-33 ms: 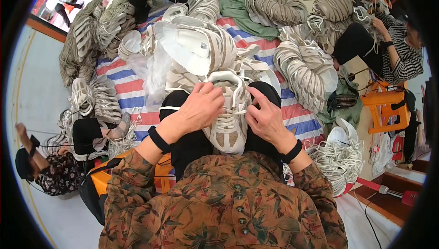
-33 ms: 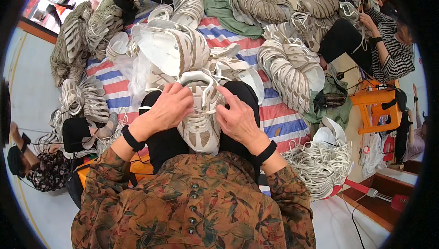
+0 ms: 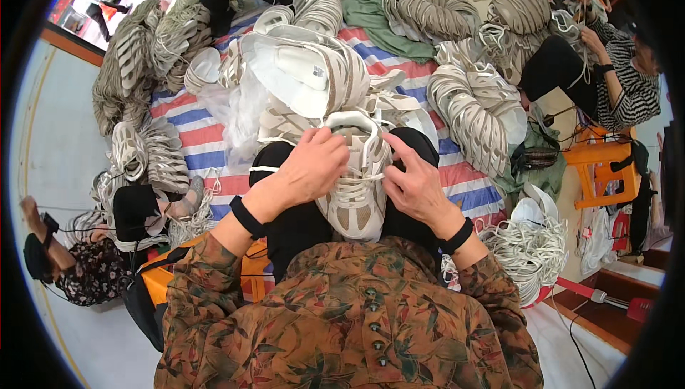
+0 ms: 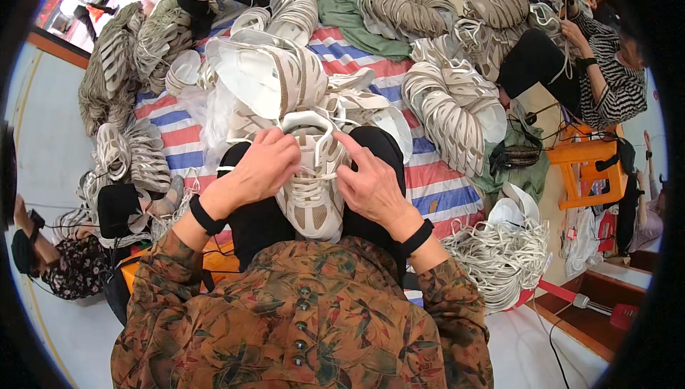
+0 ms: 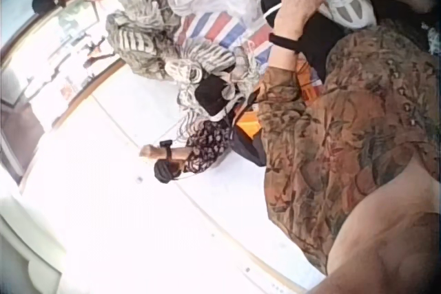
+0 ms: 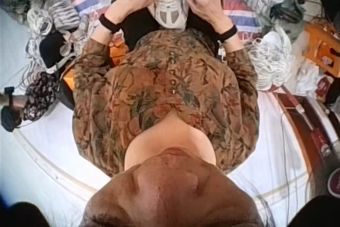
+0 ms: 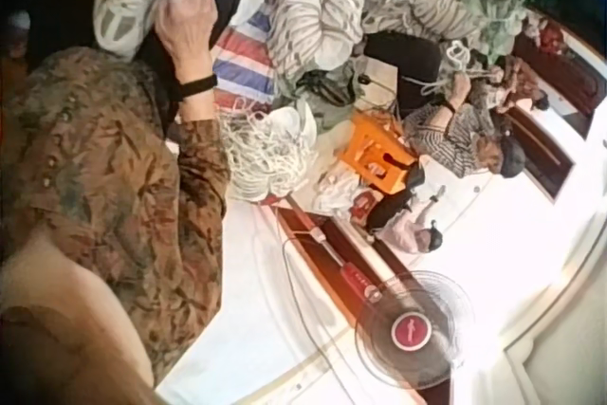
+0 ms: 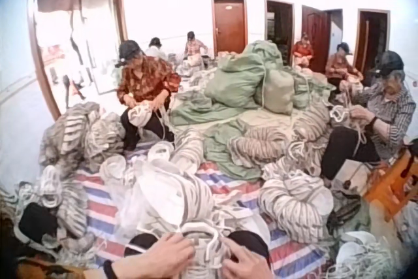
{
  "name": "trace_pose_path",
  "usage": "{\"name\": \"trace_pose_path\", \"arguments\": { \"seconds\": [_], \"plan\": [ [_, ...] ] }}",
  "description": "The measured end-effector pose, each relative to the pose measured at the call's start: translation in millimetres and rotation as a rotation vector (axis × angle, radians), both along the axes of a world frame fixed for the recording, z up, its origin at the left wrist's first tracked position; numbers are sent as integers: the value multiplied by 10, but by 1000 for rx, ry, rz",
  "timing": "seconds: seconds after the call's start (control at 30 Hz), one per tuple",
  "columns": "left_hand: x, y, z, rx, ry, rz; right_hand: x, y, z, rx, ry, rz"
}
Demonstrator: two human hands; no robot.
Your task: The person is threading laces through the eyelets of a shoe upper.
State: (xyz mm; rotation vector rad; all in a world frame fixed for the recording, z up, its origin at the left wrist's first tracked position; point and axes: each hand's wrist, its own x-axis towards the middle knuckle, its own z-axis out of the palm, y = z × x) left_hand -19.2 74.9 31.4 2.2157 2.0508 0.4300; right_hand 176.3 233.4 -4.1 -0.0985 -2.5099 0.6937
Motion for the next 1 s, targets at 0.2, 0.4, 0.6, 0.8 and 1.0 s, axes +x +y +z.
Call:
{"name": "trace_pose_path", "arguments": {
  "seconds": [0.2,0.4,0.6,0.8,1.0],
  "plan": [
    [-149,41,10,-60,-221,39,-50,75,83,62,-42,185],
    [-399,126,19,-142,-622,303,-55,79,122,3,-59,207],
    [-754,124,216,34,-450,402,-63,65,133,-46,-94,188],
    [-658,-1,115,319,-134,226,-34,84,58,-224,-119,190],
    [-165,-160,37,202,-58,-36,-282,5,313,-72,-51,70]
  ]
}}
